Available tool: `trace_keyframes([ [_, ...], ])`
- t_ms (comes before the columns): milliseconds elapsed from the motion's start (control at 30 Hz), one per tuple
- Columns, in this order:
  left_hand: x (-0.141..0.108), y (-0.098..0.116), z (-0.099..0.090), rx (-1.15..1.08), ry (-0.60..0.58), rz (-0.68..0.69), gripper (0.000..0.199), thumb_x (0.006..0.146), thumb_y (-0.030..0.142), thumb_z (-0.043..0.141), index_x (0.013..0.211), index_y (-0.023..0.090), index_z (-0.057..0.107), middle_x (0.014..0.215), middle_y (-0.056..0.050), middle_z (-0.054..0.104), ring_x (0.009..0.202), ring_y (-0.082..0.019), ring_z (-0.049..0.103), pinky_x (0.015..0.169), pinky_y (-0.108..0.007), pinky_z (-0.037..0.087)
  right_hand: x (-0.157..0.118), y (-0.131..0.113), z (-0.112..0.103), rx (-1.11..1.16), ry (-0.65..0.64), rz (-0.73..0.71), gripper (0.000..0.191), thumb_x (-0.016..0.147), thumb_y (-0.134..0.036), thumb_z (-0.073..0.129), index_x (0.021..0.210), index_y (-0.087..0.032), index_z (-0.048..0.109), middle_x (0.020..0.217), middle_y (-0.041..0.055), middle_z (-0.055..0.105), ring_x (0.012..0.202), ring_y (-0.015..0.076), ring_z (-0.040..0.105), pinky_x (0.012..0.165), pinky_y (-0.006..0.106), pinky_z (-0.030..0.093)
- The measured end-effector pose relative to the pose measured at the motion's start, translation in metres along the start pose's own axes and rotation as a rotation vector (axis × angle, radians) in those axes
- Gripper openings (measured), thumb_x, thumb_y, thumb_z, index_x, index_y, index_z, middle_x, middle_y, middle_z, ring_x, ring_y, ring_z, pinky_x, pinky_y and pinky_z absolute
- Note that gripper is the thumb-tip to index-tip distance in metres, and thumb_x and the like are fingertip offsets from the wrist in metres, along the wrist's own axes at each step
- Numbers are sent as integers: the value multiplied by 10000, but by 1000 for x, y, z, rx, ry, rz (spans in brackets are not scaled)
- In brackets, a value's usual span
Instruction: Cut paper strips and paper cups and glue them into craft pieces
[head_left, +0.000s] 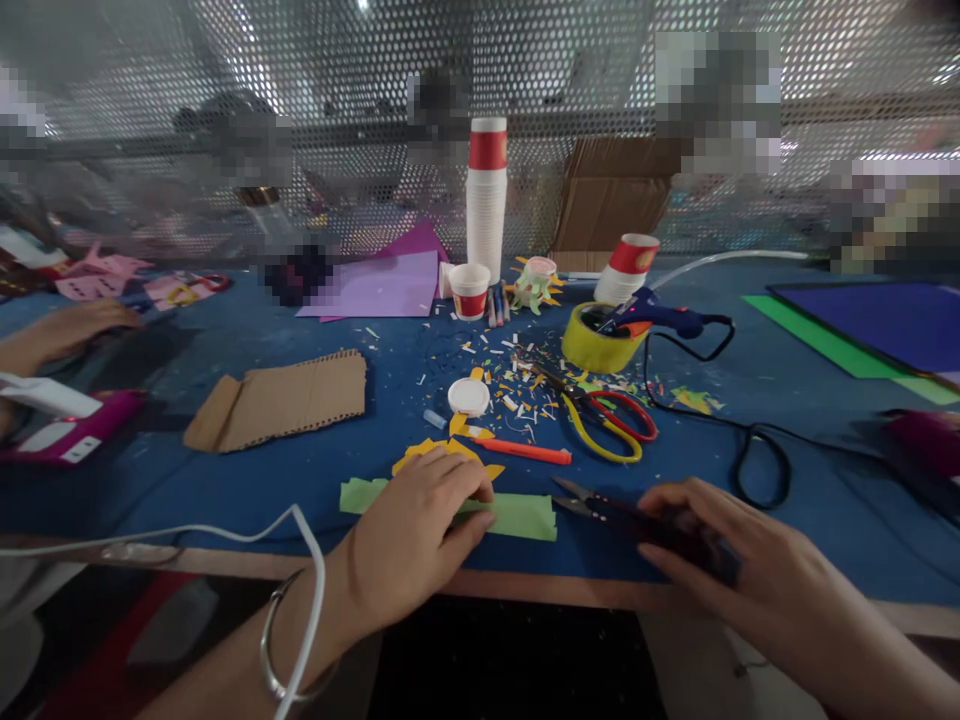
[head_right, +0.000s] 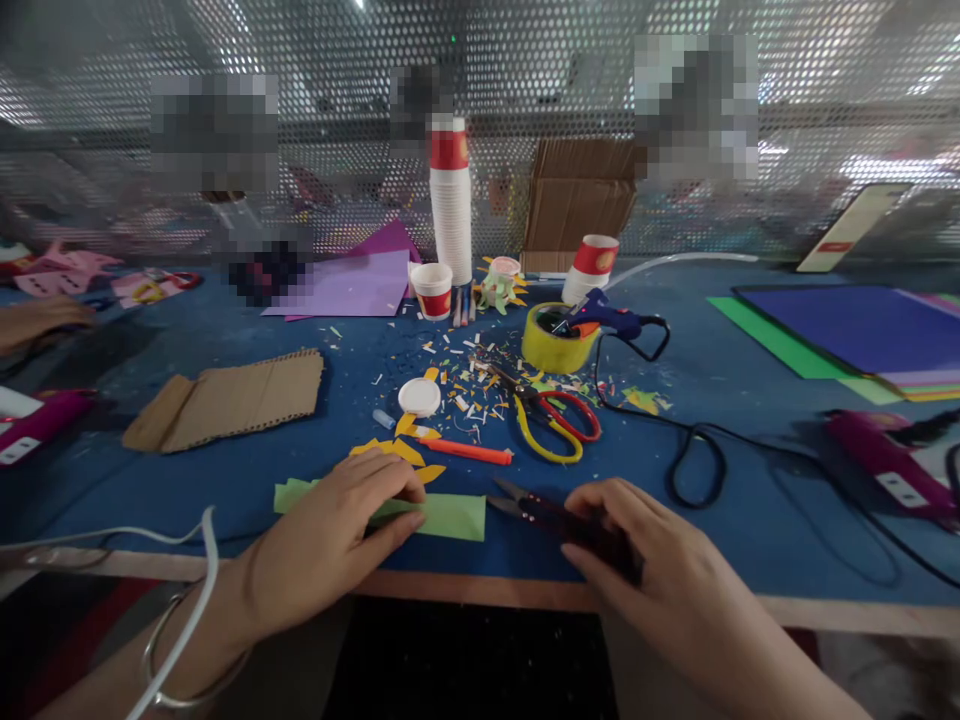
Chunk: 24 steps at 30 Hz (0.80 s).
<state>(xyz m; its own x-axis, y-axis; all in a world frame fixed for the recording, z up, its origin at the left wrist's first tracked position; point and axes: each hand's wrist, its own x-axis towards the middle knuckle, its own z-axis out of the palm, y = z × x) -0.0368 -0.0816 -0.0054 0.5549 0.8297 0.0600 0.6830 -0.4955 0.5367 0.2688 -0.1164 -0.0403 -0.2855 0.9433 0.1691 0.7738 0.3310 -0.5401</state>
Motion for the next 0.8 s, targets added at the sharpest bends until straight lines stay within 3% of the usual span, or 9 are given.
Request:
trace_keyframes([
  [133,2,-8,3,-63,20,42,76,923,214,585,854,198,556,881,-29,625,863,-216,573,778,-388,445,7,-6,2,-23,-13,-31,246,901,-300,609,1143,-257,609,1016,50,693,877,206,705,743,323,579],
  [333,2,-7,1,-98,-9,37,82,938,195,567,858,197,551,863,-14,620,833,-192,565,757,-360,433,11,-6,2,7,-75,-96,208,965,-328,535,1140,-251,617,1014,59,680,899,202,696,762,337,578],
  [500,4,-3,-4,-141,-74,-10,91,943,197,570,854,194,553,858,-2,625,826,-178,575,752,-340,435,-1,3,-5,29,-22,-69,203,972,-340,530,1152,-269,591,1052,50,666,946,204,688,786,316,563],
  [800,4,-3,-3,-94,-78,-19,92,946,204,570,857,196,550,877,1,621,853,-181,579,770,-349,438,-14,1,-5,73,-43,-48,209,936,-333,583,1134,-284,628,1034,44,676,896,192,694,720,269,569],
])
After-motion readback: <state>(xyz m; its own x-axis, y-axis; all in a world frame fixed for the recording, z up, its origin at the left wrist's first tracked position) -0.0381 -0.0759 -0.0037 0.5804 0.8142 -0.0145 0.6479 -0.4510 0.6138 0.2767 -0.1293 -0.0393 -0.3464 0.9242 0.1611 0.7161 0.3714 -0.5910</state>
